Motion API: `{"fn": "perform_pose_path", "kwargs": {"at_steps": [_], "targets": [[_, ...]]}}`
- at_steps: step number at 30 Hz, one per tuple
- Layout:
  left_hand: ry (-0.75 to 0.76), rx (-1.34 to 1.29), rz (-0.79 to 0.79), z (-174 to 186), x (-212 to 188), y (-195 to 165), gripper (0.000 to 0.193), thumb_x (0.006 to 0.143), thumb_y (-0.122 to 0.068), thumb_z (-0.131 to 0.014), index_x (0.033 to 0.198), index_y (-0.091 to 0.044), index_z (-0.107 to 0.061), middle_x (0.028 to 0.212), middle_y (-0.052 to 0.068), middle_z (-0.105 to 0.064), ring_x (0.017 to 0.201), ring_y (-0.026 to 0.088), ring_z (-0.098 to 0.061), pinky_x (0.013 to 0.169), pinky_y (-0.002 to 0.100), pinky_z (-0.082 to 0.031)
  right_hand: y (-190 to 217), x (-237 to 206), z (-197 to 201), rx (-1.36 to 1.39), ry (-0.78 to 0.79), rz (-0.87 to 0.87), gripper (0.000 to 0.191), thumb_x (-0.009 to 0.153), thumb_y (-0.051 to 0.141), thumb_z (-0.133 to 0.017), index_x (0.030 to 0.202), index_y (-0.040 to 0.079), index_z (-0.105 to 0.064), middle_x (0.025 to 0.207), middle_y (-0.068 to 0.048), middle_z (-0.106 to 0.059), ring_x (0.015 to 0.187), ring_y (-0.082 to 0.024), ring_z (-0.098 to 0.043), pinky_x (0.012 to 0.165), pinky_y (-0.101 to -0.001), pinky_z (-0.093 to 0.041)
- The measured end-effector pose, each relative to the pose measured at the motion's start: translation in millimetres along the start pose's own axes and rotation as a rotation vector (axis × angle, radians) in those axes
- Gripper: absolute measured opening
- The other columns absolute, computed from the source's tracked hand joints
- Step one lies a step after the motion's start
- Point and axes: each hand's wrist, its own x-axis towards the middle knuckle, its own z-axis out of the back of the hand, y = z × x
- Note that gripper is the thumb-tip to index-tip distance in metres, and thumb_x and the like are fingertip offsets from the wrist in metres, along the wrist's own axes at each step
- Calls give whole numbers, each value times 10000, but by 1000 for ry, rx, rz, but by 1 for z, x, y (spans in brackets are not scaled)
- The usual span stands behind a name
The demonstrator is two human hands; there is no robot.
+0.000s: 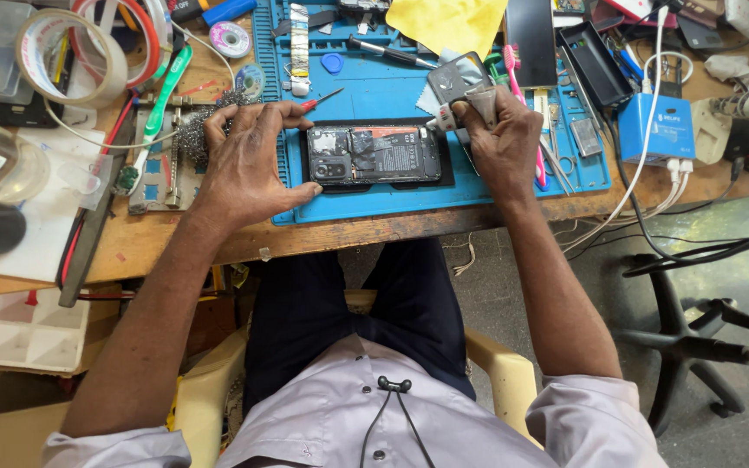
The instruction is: The person pries open the back cover of a smartphone on a repair mat using a metal pry tool, working around the edges of the opened device. They then apply adhesive from a small bottle onto the phone and wipe the device with a cloth.
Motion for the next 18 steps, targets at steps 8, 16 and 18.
{"fn": "perform_pose_path", "kwargs": {"at_steps": [8,16,18], "targets": [[12,10,12,0,1,-1,984,590,-400,-921,1408,-133,-445,1298,1,-676,1370,235,-431,1202,510,-137,7,-4,-7,15,-9,44,218,990,139,-826,893,3,-686,737,-73,-698,626,-114,-586,555,-343,-429],[11,5,3,-3,1,4,992,595,-405,-926,1418,-133,-444,1297,-1,-681,1374,240,-429,1210,517,-128,3,-2,2,1,-9,30,180,991,140,-814,900,29,-706,784,-75,-737,654,-103,-655,530,-317,-463],[20,10,11,-3,1,4,988,596,-403,-926,1415,-132,-444,1297,3,-679,1369,241,-432,1208,520,-125,4,-4,4,3,-10,44,186,999,135,-818,903,21,-706,785,-84,-738,663,-114,-654,543,-324,-457]]}}
